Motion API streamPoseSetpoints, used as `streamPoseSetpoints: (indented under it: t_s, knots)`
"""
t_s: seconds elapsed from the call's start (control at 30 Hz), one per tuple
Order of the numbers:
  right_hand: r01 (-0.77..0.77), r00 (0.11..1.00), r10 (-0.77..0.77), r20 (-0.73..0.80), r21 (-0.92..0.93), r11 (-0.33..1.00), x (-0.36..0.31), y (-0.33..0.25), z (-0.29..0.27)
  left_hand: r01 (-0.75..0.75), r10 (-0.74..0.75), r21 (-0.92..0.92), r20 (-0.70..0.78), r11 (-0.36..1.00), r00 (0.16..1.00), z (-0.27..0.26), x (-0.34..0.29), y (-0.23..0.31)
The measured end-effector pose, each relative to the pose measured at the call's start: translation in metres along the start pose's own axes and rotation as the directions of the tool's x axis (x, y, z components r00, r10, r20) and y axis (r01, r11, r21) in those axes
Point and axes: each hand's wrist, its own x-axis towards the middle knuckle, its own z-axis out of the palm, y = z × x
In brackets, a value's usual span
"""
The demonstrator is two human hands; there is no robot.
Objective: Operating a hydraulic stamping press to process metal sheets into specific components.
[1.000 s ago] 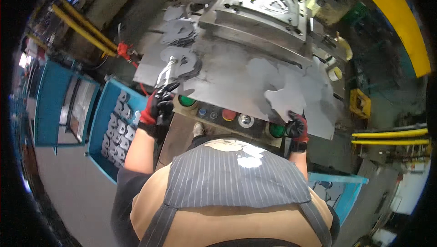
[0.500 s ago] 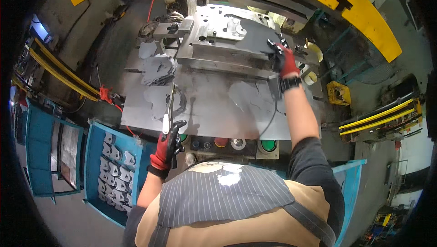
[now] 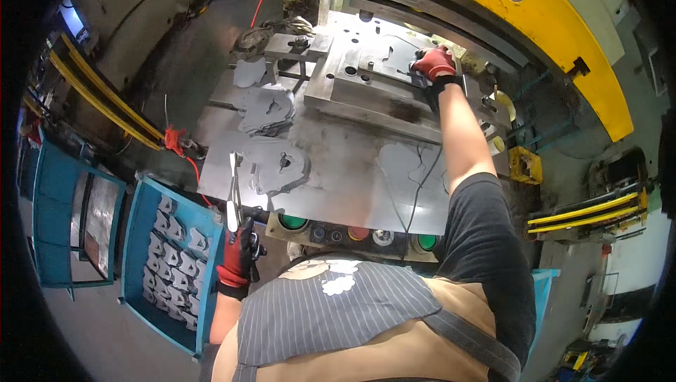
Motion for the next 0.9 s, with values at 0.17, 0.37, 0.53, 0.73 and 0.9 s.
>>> streamPoseSetpoints:
  t_s: [0.17,0.37,0.53,0.73,0.9]
  knots:
    - [0.069,0.996,-0.066,0.056,-0.056,0.996,-0.01,-0.008,-0.014,-0.149,0.127,0.349,0.085,0.925,0.988,-0.009,0.011,-0.012]
    - [0.004,0.994,-0.025,0.106,0.195,0.981,-0.016,0.019,0.002,-0.003,0.002,0.039,0.024,0.999,1.0,0.02,0.029,0.012]
    - [0.368,0.846,-0.055,-0.53,0.506,0.78,-0.078,0.081,-0.003,-0.244,0.435,0.571,-0.225,0.784,0.872,-0.075,0.069,-0.031]
    - [-0.09,0.741,0.667,0.079,0.996,-0.019,-0.333,0.203,0.036,-0.138,0.098,-0.004,-0.681,0.99,0.726,-0.122,0.044,-0.069]
    - [-0.336,0.58,0.702,0.412,0.907,-0.254,-0.523,0.249,0.182,0.203,-0.277,-0.25,-0.308,0.947,0.91,-0.15,0.049,-0.174]
